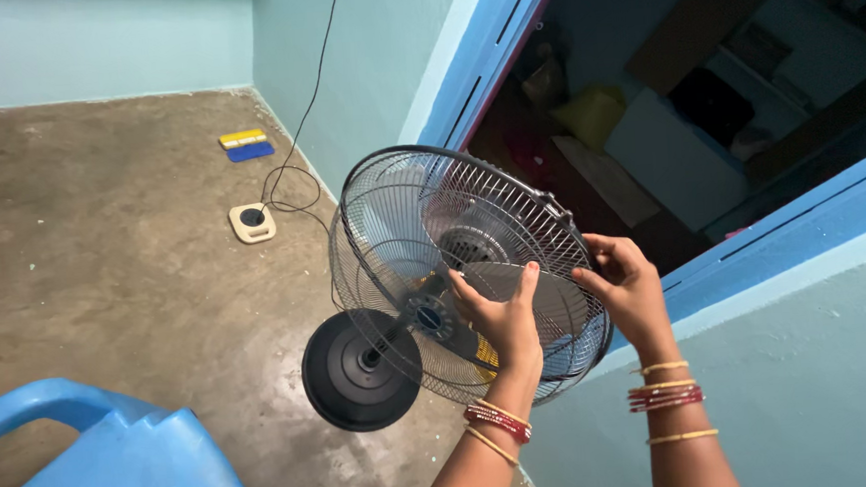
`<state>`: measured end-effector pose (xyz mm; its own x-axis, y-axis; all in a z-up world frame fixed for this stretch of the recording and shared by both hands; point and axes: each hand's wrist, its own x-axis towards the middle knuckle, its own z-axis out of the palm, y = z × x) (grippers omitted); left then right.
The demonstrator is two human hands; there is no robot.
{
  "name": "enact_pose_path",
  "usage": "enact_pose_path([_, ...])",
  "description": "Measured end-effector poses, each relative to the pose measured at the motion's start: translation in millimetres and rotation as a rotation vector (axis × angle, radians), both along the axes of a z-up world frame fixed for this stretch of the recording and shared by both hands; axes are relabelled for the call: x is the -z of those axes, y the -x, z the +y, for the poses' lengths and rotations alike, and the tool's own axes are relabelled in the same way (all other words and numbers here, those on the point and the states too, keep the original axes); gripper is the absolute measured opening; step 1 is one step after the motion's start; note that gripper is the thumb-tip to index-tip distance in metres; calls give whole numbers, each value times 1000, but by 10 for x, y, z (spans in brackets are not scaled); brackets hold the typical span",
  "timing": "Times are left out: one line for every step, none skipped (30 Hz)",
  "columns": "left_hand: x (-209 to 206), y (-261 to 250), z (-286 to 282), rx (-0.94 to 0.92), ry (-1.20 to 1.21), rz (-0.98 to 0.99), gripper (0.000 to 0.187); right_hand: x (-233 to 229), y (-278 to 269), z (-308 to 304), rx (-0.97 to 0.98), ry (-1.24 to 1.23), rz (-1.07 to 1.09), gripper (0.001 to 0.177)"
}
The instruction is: The person assembles a stand fan by attaching the rear grill, tightening a securing ring, placing the fan blade onto the motor shaft, and then fitting the front grill.
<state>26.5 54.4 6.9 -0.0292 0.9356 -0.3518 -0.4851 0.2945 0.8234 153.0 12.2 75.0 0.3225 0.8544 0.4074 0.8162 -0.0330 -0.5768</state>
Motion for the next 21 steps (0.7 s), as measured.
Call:
enact_pose_path([9,-1,7,20,21,-26,120,44,34,-7,-2,-1,-1,46])
enact_pose_path([20,-8,17,17,20,-28,120,93,76,-3,-16,-77,-74,51])
enact_pose_path([40,-22,24,-1,11,-27,118,136,111,-3,-29,-151,-147,56])
enact_pose_path([59,-42,34,-19,1,-27,115,167,146,-5,-31,-150,-147,56])
enact_pose_path([82,-56,39,-21,3,-26,115,202,196,-15,-5,-177,-139,59])
enact_pose_path([102,-70,43,-21,7,-43,114,229,246,-25,20,-205,-131,62])
enact_pose_path([120,-82,51,-20,11,-60,112,249,293,-31,19,-203,-129,62])
enact_pose_path([134,-92,60,-21,13,-58,112,265,336,-36,48,-231,-250,67])
enact_pose_path([146,-103,63,-17,14,-51,110,283,372,-43,77,-258,-372,73])
enact_pose_path([157,-107,64,-13,15,-44,108,304,404,-51,76,-255,-371,73])
enact_pose_path([165,-105,63,-15,17,-43,108,325,431,-58,89,-258,-337,82])
enact_pose_path([169,-101,57,-2,28,-68,108,349,452,-68,102,-260,-303,92])
enact_pose_path([174,-93,52,11,38,-92,108,378,467,-92,101,-258,-300,92])
enact_pose_path([173,-93,51,10,40,-90,108,409,473,-124,97,-290,-229,93])
enact_pose_path([168,-103,53,-1,31,-80,108,456,471,-156,94,-324,-158,95])
enact_pose_path([169,-107,56,-13,21,-70,108,527,474,-194,94,-324,-156,95])
enact_pose_path([169,-110,57,-14,21,-71,108,608,469,-235,176,-359,-48,92])
enact_pose_path([170,-113,52,-29,2,-94,108,694,448,-269,259,-393,61,88])
enact_pose_path([177,-114,47,-43,-16,-115,108,784,409,-283,258,-392,62,88])
enact_pose_path([182,-118,47,-44,-15,-114,108,875,356,-283,309,-427,158,92])
enact_pose_path([185,-117,50,-46,-19,-116,107,968,303,-294,359,-462,254,97])
